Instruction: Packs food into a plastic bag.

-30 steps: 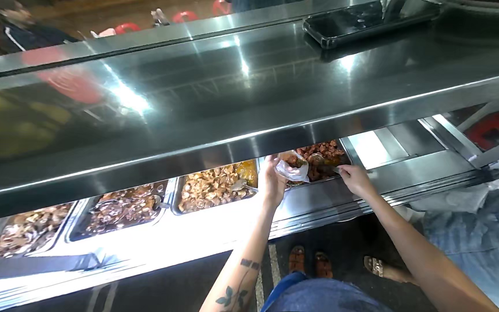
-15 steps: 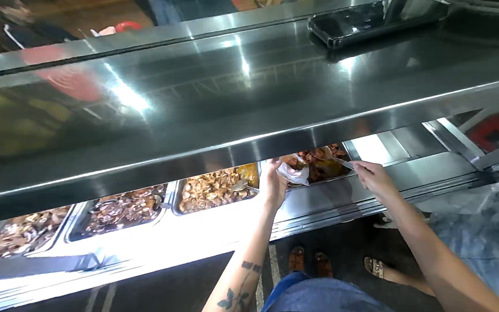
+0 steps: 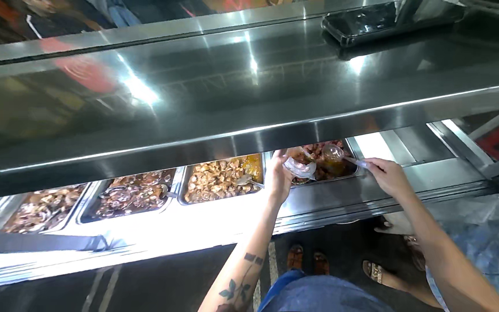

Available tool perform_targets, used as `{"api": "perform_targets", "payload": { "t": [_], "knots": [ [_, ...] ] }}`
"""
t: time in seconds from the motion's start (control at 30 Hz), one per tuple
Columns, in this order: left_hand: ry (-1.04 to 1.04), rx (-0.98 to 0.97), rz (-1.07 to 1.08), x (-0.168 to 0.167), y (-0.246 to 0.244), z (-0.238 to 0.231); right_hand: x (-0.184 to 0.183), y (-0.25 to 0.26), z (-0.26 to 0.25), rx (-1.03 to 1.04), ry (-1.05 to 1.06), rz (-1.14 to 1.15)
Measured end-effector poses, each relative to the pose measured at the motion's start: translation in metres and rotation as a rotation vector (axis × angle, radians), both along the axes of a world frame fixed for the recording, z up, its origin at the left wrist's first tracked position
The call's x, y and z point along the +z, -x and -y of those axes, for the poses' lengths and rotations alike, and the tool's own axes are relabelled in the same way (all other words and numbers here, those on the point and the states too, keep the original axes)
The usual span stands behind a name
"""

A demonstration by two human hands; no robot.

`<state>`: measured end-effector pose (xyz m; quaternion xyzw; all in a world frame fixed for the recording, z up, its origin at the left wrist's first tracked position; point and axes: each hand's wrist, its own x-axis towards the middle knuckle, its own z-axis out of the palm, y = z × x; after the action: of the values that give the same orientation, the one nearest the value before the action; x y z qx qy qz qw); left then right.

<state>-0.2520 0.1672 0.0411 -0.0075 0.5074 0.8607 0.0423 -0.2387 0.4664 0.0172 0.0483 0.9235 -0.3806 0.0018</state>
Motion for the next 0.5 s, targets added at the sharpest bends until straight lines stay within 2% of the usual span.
{"api": "perform_targets", "payload": {
  "t": [0.13, 0.2, 0.27, 0.37, 0.43, 0.5],
  "knots": [
    [0.009, -0.018, -0.042, 0.010, -0.009, 0.004, -0.039, 0.014, -0.024, 0.020, -0.190, 0.200],
    [0.019, -0.007, -0.080, 0.013, -0.013, 0.006, -0.047, 0.014, -0.027, 0.011, -0.287, 0.146],
    [0.043, 0.011, -0.140, 0.018, -0.019, 0.009, -0.049, 0.008, -0.022, 0.017, -0.322, -0.140],
    [0.031, 0.055, -0.167, 0.027, -0.035, 0.007, -0.025, -0.007, 0.026, 0.177, -0.112, -0.608],
    [0.020, 0.070, -0.143, 0.034, -0.049, 0.005, -0.007, -0.024, 0.081, 0.334, 0.042, -0.769],
    [0.029, 0.115, -0.114, 0.042, -0.066, 0.006, 0.007, -0.034, 0.120, 0.408, 0.081, -0.829]
  ]
}}
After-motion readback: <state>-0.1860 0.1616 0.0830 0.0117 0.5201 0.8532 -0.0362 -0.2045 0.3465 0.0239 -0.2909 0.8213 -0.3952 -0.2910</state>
